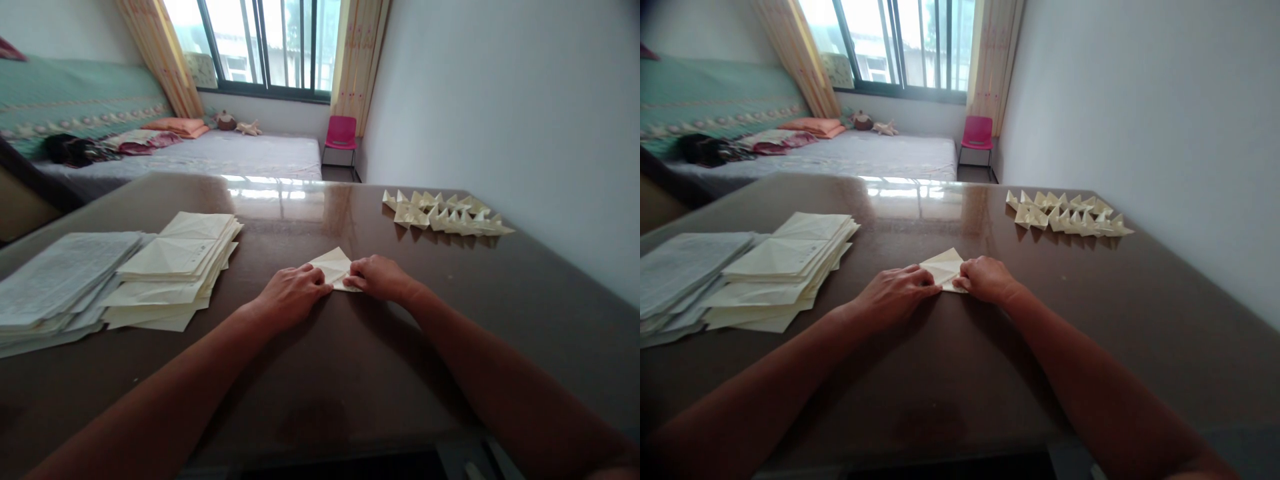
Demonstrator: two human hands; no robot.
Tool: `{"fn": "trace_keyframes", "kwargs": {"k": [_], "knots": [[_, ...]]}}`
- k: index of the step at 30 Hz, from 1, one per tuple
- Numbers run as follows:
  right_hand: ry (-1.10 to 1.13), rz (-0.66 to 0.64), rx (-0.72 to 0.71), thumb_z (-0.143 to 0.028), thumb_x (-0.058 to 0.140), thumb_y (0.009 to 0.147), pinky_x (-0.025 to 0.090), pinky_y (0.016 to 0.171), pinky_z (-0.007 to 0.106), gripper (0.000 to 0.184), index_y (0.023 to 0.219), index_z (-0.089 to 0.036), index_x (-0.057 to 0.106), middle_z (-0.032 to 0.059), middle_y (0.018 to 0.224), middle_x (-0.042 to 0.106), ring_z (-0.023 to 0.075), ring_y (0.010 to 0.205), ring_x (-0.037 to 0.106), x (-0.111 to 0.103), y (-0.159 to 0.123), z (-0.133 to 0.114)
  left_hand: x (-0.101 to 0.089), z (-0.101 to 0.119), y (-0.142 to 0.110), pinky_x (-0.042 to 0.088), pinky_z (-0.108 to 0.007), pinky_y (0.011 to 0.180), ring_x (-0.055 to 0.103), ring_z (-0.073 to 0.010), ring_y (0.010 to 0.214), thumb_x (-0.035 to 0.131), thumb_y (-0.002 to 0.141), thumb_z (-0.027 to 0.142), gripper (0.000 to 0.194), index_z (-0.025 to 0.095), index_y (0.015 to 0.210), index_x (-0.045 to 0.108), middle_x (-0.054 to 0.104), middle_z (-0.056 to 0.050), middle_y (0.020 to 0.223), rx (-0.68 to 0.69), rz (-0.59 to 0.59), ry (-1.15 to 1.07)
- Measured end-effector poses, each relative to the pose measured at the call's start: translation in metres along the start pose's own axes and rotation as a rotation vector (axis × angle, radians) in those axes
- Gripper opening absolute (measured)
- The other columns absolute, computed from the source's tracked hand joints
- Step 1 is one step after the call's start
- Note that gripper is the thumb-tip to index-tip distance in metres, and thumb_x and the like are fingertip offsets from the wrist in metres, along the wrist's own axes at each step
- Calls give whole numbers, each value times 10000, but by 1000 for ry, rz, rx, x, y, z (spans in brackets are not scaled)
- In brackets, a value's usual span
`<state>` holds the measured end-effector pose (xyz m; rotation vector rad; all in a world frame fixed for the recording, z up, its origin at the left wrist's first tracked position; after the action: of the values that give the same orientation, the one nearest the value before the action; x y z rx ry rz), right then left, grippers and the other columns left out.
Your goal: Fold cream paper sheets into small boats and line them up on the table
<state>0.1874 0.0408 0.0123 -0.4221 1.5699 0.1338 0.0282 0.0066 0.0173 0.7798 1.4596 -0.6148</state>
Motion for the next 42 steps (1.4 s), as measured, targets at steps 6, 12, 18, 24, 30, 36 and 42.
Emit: {"fn": "trace_keyframes", "kwargs": {"k": [6, 12, 18, 24, 30, 36, 42], "knots": [[-34, 3, 33, -519, 470, 872, 363, 587, 248, 350, 860, -244, 686, 63, 901, 720, 209, 817, 654, 2, 1, 2, 7, 9, 4, 465, -314, 885, 529, -200, 1023, 414, 929, 195, 265, 192, 1085, 628, 616, -64, 1076, 72, 52, -70], [-9, 25, 30, -558, 473, 860, 351, 585, 251, 375, 879, -245, 679, 71, 889, 715, 212, 796, 648, 4, 2, 6, 12, 19, 8, 467, -327, 878, 507, -199, 988, 399, 943, 211, 331, 228, 1249, 526, 596, -64, 1072, 70, 56, -45], [93, 101, -183, -401, 578, 836, 335, 610, 225, 205, 918, -235, 667, 32, 889, 709, 165, 786, 624, -10, -7, -3, 11, 19, 6, 476, -334, 829, 497, -215, 1016, 419, 942, 260, 330, 309, 1251, 523, 573, -42, 1108, 29, 29, 18], [73, -85, -301, -381, 545, 830, 349, 604, 234, 229, 932, -239, 693, 47, 864, 712, 179, 773, 636, -4, -13, -6, 11, 17, 7, 474, -334, 836, 496, -214, 1065, 445, 931, 249, 347, 337, 1258, 521, 562, -24, 1175, 27, 7, 20], [-41, -161, -225, -452, 386, 890, 397, 620, 276, 400, 1008, -233, 699, 115, 952, 713, 242, 847, 661, -2, -13, -4, 9, 15, 6, 470, -335, 858, 496, -210, 1087, 410, 948, 268, 343, 347, 1263, 520, 576, -5, 1189, 24, 2, 13], [-91, -208, -122, -530, 355, 890, 434, 645, 304, 496, 965, -191, 710, 149, 948, 712, 278, 882, 666, -2, -12, -1, 9, -2, 5, 479, -297, 795, 525, -195, 1046, 417, 952, 283, 288, 317, 1186, 581, 613, 0, 1158, -3, 10, 52], [-58, 87, -231, -511, 536, 831, 420, 651, 259, 357, 955, -206, 674, 96, 1000, 698, 237, 886, 655, -16, -16, -14, 11, -4, 10, 469, -284, 733, 558, -191, 947, 465, 932, 237, 221, 223, 1097, 611, 644, -52, 1010, 61, 71, 126]]}}
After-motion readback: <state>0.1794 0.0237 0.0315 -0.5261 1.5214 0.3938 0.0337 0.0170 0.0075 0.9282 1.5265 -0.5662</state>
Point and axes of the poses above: each hand's wrist, its own y-axis towards the middle knuckle, its own x-axis out of the palm, z = x × y, the point moved 5 cm from there along y, towards the middle knuckle
